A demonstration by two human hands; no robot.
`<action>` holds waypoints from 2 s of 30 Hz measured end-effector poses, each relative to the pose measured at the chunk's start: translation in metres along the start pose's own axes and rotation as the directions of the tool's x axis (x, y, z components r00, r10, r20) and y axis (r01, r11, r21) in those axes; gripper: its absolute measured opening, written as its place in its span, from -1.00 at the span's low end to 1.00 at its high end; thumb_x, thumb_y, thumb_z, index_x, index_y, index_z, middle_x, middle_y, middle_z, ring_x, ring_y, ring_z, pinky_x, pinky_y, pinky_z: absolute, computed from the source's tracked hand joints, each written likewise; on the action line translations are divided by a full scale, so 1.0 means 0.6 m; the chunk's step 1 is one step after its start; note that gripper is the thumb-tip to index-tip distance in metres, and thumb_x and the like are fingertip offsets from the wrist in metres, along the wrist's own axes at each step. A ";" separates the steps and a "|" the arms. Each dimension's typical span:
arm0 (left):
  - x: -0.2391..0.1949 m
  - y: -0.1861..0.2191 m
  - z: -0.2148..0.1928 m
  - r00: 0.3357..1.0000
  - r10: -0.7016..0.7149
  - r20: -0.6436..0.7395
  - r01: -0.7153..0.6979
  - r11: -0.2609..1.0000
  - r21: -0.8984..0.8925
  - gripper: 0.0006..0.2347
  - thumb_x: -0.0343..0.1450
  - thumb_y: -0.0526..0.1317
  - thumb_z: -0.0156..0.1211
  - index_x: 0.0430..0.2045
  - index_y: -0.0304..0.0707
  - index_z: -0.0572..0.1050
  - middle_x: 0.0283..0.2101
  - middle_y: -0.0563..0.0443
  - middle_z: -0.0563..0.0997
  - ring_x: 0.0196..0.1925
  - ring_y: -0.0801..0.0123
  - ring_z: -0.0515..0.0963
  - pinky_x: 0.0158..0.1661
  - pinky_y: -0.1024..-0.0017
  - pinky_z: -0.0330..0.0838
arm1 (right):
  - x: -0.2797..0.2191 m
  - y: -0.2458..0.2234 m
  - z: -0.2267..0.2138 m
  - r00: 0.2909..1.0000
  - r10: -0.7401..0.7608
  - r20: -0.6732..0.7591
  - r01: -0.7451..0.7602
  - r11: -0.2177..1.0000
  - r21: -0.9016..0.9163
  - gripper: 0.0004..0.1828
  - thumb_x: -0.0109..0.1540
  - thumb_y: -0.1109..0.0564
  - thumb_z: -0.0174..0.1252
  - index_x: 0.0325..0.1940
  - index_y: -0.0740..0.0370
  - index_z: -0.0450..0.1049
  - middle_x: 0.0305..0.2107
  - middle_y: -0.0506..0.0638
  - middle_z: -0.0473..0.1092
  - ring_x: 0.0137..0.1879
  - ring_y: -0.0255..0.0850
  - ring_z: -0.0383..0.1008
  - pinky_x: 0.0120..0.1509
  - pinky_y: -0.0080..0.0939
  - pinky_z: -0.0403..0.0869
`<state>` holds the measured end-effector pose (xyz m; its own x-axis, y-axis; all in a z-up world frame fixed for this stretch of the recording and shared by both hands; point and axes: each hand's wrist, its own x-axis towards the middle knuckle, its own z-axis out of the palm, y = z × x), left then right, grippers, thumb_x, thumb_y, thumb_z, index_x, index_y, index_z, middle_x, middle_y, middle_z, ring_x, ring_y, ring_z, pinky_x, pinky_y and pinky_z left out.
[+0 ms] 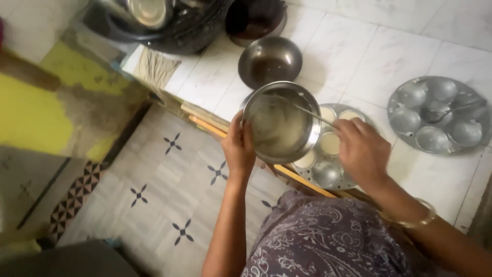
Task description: Preparing and steaming idli cakes in a kitchen.
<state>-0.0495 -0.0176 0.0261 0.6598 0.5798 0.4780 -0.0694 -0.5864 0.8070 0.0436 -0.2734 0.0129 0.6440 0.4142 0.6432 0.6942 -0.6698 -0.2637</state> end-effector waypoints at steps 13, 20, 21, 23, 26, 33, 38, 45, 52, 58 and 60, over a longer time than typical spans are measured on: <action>0.043 0.009 0.002 0.994 0.036 0.100 0.000 0.938 -0.346 -0.77 0.60 -0.35 0.09 0.15 -0.38 0.48 -0.39 0.25 0.48 -0.41 0.69 0.34 -0.40 0.59 0.22 | 0.034 0.029 -0.075 0.946 -0.073 0.315 0.131 0.977 -0.167 -0.70 0.24 0.28 0.12 -0.02 0.02 0.63 -0.38 -0.17 0.50 -0.45 -0.33 0.36 -0.57 -0.34 0.20; 0.058 0.009 0.017 0.989 0.110 0.103 -0.088 0.977 -0.194 -0.76 0.57 -0.33 0.11 0.12 -0.35 0.51 -0.35 0.10 0.48 -0.32 0.59 0.38 -0.29 0.57 0.29 | 0.049 0.026 -0.066 0.943 -0.082 0.323 0.117 0.989 -0.091 -0.58 0.17 0.40 0.07 -0.04 0.01 0.64 -0.39 -0.17 0.51 -0.39 -0.37 0.38 -0.60 -0.35 0.23; 0.063 -0.006 0.026 0.965 0.252 0.072 -0.227 0.942 -0.247 -0.77 0.59 -0.33 0.08 0.13 -0.35 0.47 -0.12 0.08 0.66 -0.09 0.55 0.55 -0.10 0.54 0.43 | 0.042 0.042 -0.069 0.917 -0.069 0.393 0.110 0.991 -0.082 -0.58 0.10 0.40 0.07 -0.13 0.01 0.64 -0.39 -0.19 0.52 -0.35 -0.40 0.40 -0.63 -0.35 0.24; 0.076 0.026 0.036 0.959 0.277 0.067 -0.250 0.931 -0.267 -0.78 0.60 -0.31 0.07 0.13 -0.33 0.47 -0.17 0.06 0.67 -0.14 0.55 0.56 -0.14 0.51 0.44 | 0.067 0.049 -0.098 0.940 -0.069 0.335 0.130 0.978 -0.164 -0.55 0.06 0.39 0.07 -0.12 -0.01 0.65 -0.37 -0.17 0.52 -0.35 -0.36 0.42 -0.60 -0.36 0.25; 0.078 0.050 0.042 0.981 0.153 0.118 -0.130 0.975 -0.181 -0.76 0.58 -0.29 0.09 0.12 -0.30 0.51 -0.43 0.04 0.51 -0.39 0.55 0.41 -0.35 0.48 0.33 | 0.082 0.040 -0.100 0.981 -0.062 0.186 0.108 0.962 -0.249 -0.57 0.13 0.36 0.07 -0.06 -0.02 0.65 -0.35 -0.17 0.50 -0.34 -0.30 0.41 -0.49 -0.33 0.29; 0.096 0.044 0.083 0.981 0.136 0.141 -0.116 0.983 -0.141 -0.76 0.54 -0.29 0.11 0.10 -0.28 0.53 -0.62 0.08 0.35 -0.59 0.58 0.30 -0.53 0.52 0.22 | 0.074 0.059 -0.112 0.935 0.069 0.348 -0.021 0.990 -0.141 -0.59 0.11 0.37 0.06 -0.16 -0.06 0.66 -0.42 -0.27 0.48 -0.32 -0.38 0.43 -0.45 -0.35 0.36; 0.097 0.056 0.096 0.975 0.114 0.192 -0.085 0.985 -0.152 -0.75 0.53 -0.30 0.11 0.09 -0.29 0.53 -0.67 0.07 0.27 -0.64 0.56 0.23 -0.57 0.49 0.14 | 0.091 0.060 -0.115 0.989 0.035 0.146 0.001 0.970 -0.242 -0.67 0.26 0.30 0.08 -0.03 -0.04 0.63 -0.34 -0.18 0.48 -0.26 -0.31 0.43 -0.33 -0.31 0.39; 0.108 0.061 0.109 0.969 0.158 0.188 -0.125 0.977 -0.175 -0.76 0.51 -0.32 0.15 0.07 -0.36 0.52 -0.71 0.04 0.33 -0.69 0.55 0.27 -0.59 0.48 0.15 | 0.052 0.115 -0.115 0.898 0.053 0.436 0.097 0.944 -0.315 -0.46 0.08 0.37 0.07 -0.01 -0.14 0.64 -0.17 -0.21 0.53 -0.08 -0.27 0.47 -0.57 -0.41 0.37; 0.123 0.087 0.136 0.948 0.248 0.197 -0.226 0.965 -0.130 -0.79 0.51 -0.35 0.13 0.01 -0.38 0.53 -0.64 -0.12 0.49 -0.67 0.39 0.46 -0.58 0.44 0.26 | 0.098 0.073 -0.112 0.896 -0.403 0.188 0.444 0.784 -0.433 -0.53 0.18 0.18 0.08 0.18 0.09 0.56 0.00 0.08 0.46 -0.16 -0.17 0.46 -0.25 -0.19 0.48; 0.136 0.098 0.160 0.910 0.362 0.202 -0.371 0.929 0.006 -0.79 0.51 -0.33 0.12 0.01 -0.37 0.54 -0.53 -0.28 0.58 -0.56 0.07 0.61 -0.52 0.27 0.42 | 0.067 0.045 -0.086 0.802 -0.518 0.299 0.551 0.447 -0.705 -0.67 0.32 0.15 0.14 0.13 0.27 0.59 -0.08 0.04 0.53 -0.30 -0.34 0.33 -0.42 -0.42 0.24; 0.139 0.106 0.163 0.939 0.201 0.278 -0.244 0.961 0.129 -0.77 0.49 -0.31 0.10 0.01 -0.29 0.56 -0.65 -0.24 0.58 -0.67 0.06 0.60 -0.59 0.19 0.39 | 0.059 0.005 -0.106 0.772 -0.117 0.625 0.575 0.549 -0.607 -0.75 0.27 0.17 0.09 -0.06 0.34 0.57 -0.02 0.10 0.51 -0.17 -0.24 0.37 -0.23 -0.29 0.36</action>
<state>0.0744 -0.0620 0.0833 0.8136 0.2695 0.5151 -0.1310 -0.7782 0.6141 0.0481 -0.2995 0.0807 0.6168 0.7833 0.0775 0.5564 -0.5035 0.6610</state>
